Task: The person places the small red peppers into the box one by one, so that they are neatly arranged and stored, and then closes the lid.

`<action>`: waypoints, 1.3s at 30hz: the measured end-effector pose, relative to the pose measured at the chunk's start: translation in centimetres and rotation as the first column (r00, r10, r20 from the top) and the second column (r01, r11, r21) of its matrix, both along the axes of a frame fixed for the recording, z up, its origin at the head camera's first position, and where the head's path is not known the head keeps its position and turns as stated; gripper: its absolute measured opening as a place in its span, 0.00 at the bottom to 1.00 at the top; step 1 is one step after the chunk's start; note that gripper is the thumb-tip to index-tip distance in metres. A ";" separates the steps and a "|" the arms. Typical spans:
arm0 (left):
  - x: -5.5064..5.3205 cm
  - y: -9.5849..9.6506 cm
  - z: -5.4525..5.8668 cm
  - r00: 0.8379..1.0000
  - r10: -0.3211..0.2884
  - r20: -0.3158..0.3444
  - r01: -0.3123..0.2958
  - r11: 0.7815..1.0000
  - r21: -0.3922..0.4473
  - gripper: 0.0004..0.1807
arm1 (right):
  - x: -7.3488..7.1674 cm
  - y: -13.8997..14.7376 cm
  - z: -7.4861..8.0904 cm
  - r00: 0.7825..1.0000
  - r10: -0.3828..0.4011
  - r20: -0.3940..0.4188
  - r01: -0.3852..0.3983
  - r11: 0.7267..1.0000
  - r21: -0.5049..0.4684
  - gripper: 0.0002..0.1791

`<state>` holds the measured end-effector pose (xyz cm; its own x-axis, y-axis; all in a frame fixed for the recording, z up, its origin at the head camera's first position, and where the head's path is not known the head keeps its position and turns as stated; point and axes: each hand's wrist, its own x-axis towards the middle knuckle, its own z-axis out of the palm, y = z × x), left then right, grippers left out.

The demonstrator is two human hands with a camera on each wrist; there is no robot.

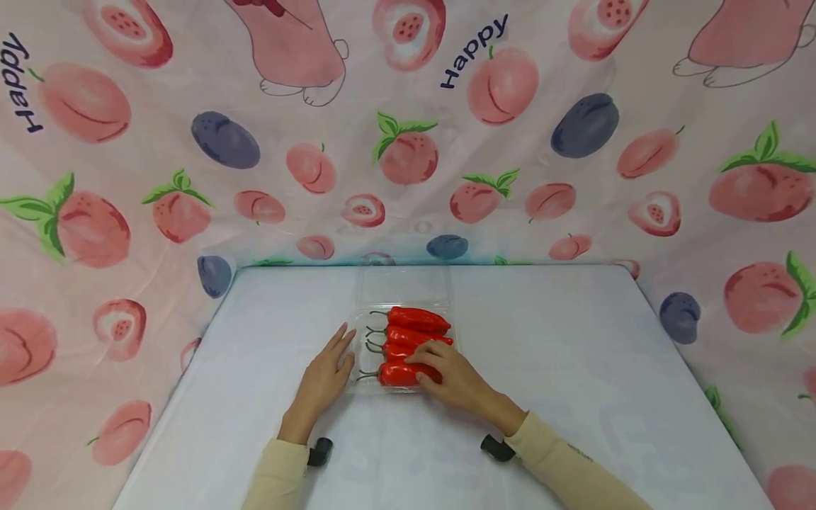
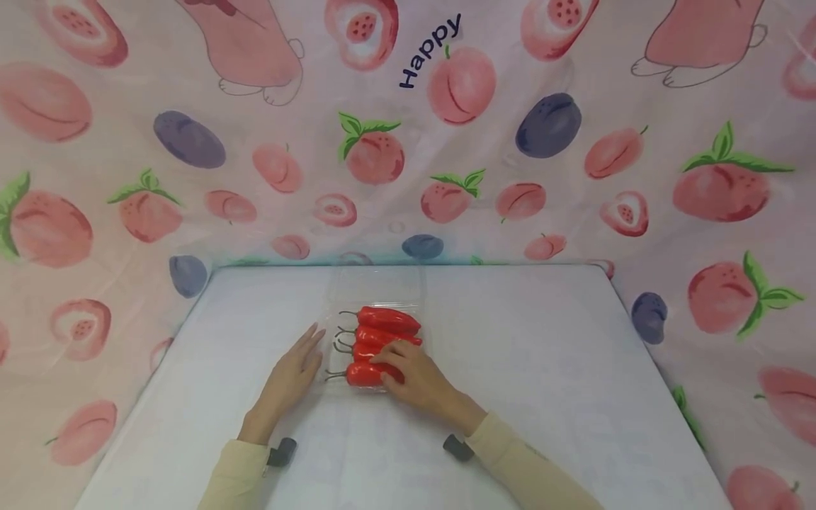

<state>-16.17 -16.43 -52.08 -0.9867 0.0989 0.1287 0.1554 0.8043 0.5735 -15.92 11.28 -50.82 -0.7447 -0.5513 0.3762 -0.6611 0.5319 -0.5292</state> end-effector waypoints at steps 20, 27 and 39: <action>0.1 -0.5 -0.5 1.000 0.000 -0.018 -0.001 1.000 -0.011 0.26 | -1.4 1.5 1.1 0.992 -0.046 0.121 0.063 0.989 -0.135 0.17; 0.0 -0.4 -0.6 1.000 -0.002 -0.017 0.001 1.000 -0.011 0.26 | -3.6 2.9 1.8 0.981 -0.117 0.154 0.150 0.962 -0.228 0.17; 0.1 -0.2 -0.2 1.000 0.000 -0.018 0.000 1.000 -0.011 0.26 | -6.2 4.3 2.0 0.941 -0.217 0.258 0.307 0.870 -0.387 0.17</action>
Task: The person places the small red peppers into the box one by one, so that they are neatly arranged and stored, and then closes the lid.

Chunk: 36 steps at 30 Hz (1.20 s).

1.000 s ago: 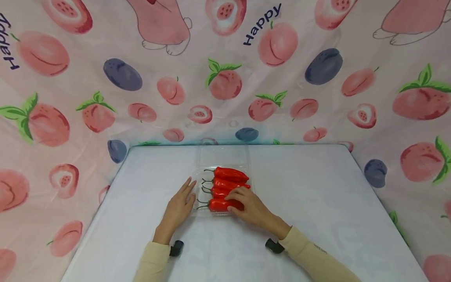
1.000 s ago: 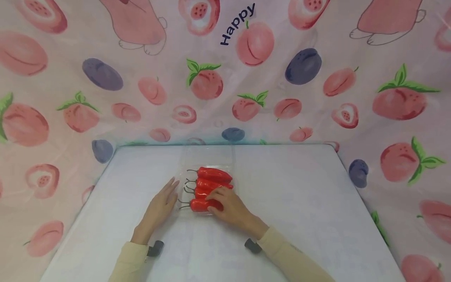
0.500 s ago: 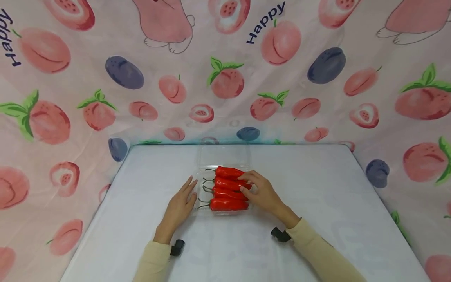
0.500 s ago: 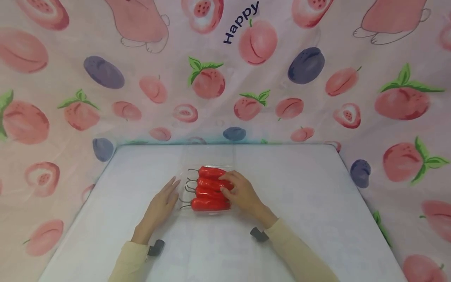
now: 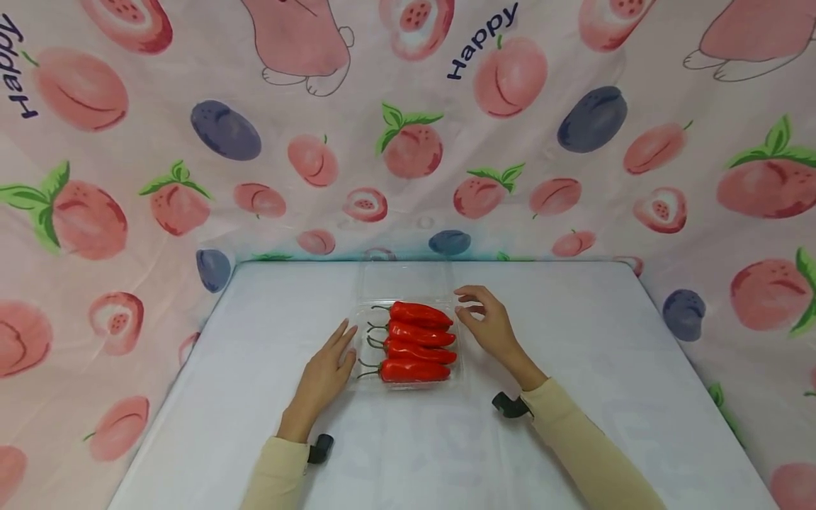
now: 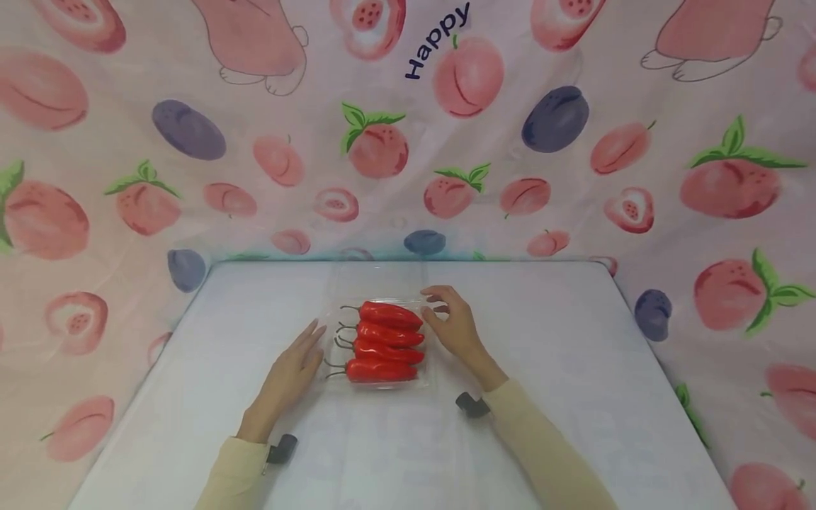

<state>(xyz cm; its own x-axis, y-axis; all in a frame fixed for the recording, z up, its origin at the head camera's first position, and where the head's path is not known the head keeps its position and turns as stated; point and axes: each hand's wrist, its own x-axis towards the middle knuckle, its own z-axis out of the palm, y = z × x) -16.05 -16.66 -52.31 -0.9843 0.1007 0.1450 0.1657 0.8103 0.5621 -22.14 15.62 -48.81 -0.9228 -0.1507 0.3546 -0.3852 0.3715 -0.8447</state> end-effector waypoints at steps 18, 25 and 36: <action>0.1 -0.2 -0.1 1.000 0.002 -0.017 -0.003 1.000 -0.005 0.25 | -3.4 0.6 -1.8 0.927 -0.052 0.373 0.123 0.978 -0.170 0.22; 0.1 -0.1 -0.1 1.000 0.003 -0.018 -0.003 1.000 -0.006 0.25 | -4.6 0.8 -2.6 0.871 0.005 0.491 0.127 0.964 -0.235 0.26; 0.2 0.0 0.0 1.000 0.008 0.001 -0.008 1.000 0.001 0.25 | -6.0 1.4 -3.4 0.808 0.080 0.584 0.115 0.950 -0.289 0.28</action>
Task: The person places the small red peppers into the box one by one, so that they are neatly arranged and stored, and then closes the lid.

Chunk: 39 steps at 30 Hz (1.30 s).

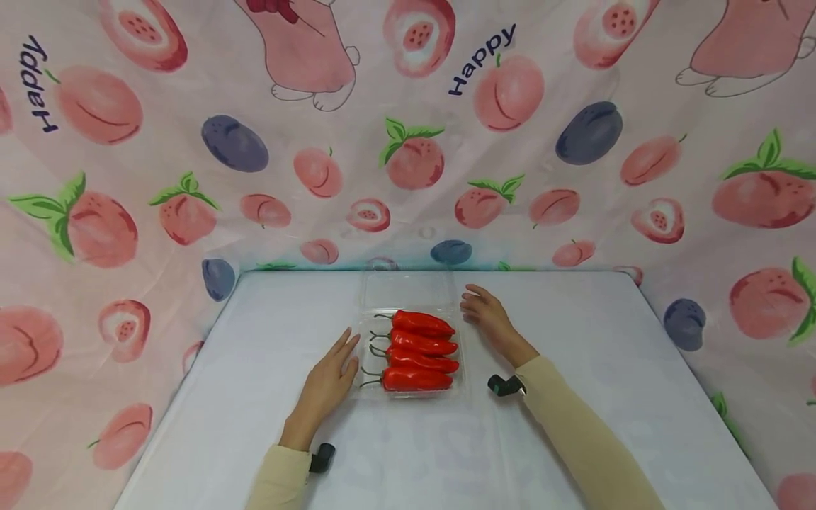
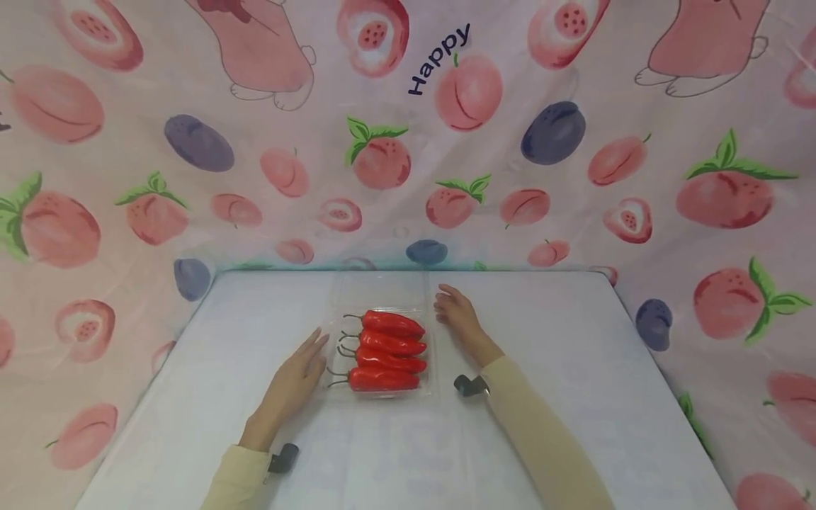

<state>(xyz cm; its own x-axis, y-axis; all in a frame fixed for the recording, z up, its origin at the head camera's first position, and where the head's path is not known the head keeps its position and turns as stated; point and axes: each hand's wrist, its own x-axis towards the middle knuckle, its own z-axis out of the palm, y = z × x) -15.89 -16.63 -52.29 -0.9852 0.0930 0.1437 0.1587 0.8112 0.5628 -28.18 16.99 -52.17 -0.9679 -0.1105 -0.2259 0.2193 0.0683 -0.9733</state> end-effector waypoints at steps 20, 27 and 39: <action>0.1 0.0 0.1 0.999 -0.007 -0.043 0.007 1.000 -0.001 0.25 | -1.8 -0.6 -1.2 0.993 0.073 0.095 -0.066 0.995 -0.073 0.30; 0.0 -0.1 -0.2 0.999 -0.003 -0.036 0.002 1.000 -0.010 0.25 | -2.2 -0.8 -1.2 0.987 0.087 0.137 -0.077 0.994 -0.080 0.29; -0.1 0.0 -0.1 1.000 0.001 -0.025 -0.001 1.000 -0.009 0.26 | -2.2 -1.0 -1.2 0.986 0.104 0.132 -0.089 0.989 -0.115 0.28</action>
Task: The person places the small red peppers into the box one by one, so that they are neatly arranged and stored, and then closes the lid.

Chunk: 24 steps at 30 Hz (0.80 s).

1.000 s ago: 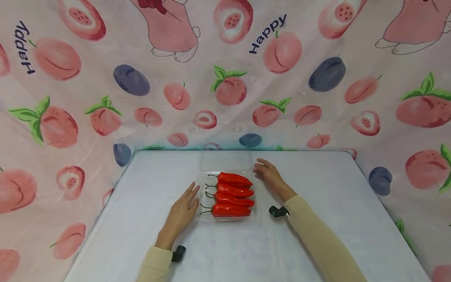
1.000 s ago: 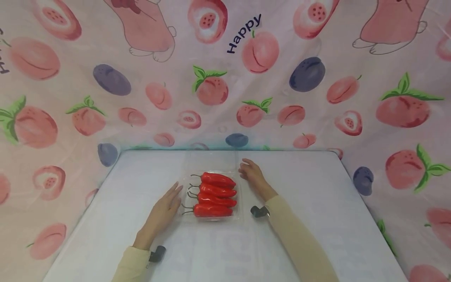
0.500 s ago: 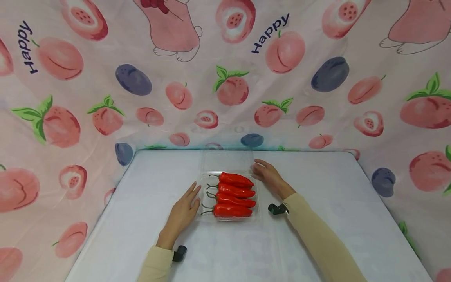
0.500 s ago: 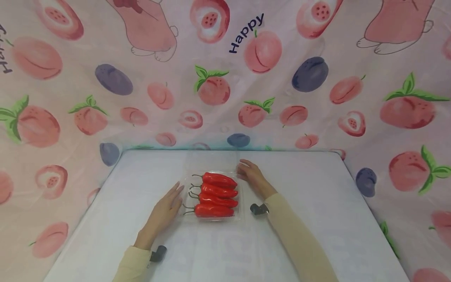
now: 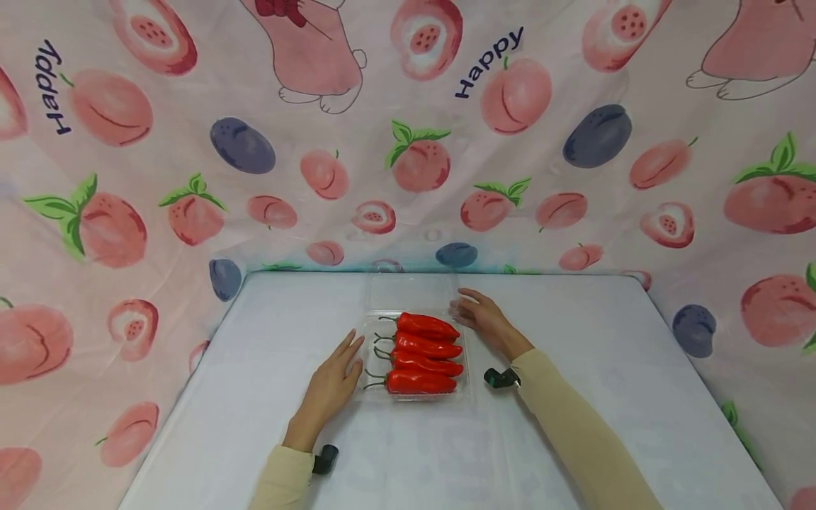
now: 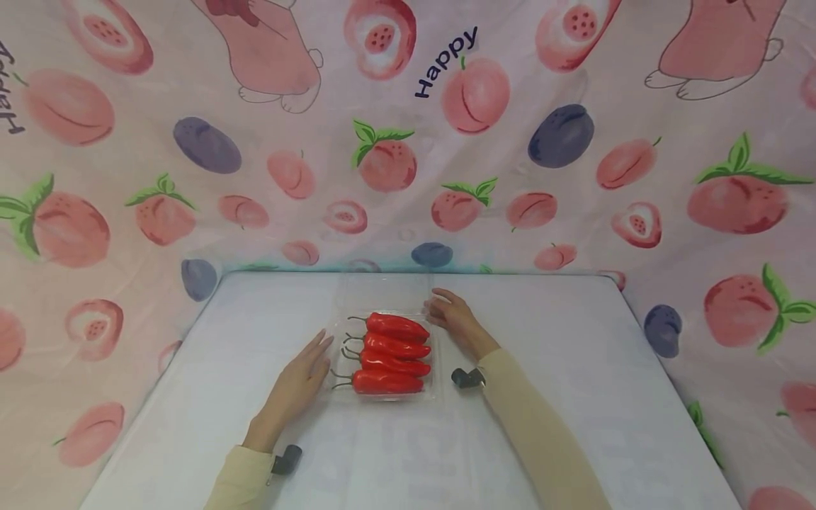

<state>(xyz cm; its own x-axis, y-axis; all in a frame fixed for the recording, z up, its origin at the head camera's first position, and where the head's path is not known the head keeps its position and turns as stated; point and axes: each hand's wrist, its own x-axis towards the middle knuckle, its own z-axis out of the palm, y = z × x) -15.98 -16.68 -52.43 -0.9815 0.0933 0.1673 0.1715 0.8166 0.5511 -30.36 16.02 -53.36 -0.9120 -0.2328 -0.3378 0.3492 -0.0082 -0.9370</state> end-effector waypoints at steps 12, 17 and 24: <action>0.1 0.1 0.1 1.000 0.000 0.005 0.000 1.000 -0.004 0.26 | 0.0 0.1 0.4 1.000 0.001 -0.012 -0.001 1.000 -0.011 0.29; 0.2 0.0 0.2 1.000 -0.001 0.003 0.001 1.000 0.001 0.25 | -0.1 0.1 0.4 1.000 -0.005 -0.024 0.005 1.000 -0.018 0.28; 0.2 0.0 0.1 1.000 0.000 -0.003 0.000 1.000 -0.003 0.25 | 0.0 0.2 0.6 0.999 -0.007 -0.042 0.007 1.000 -0.017 0.27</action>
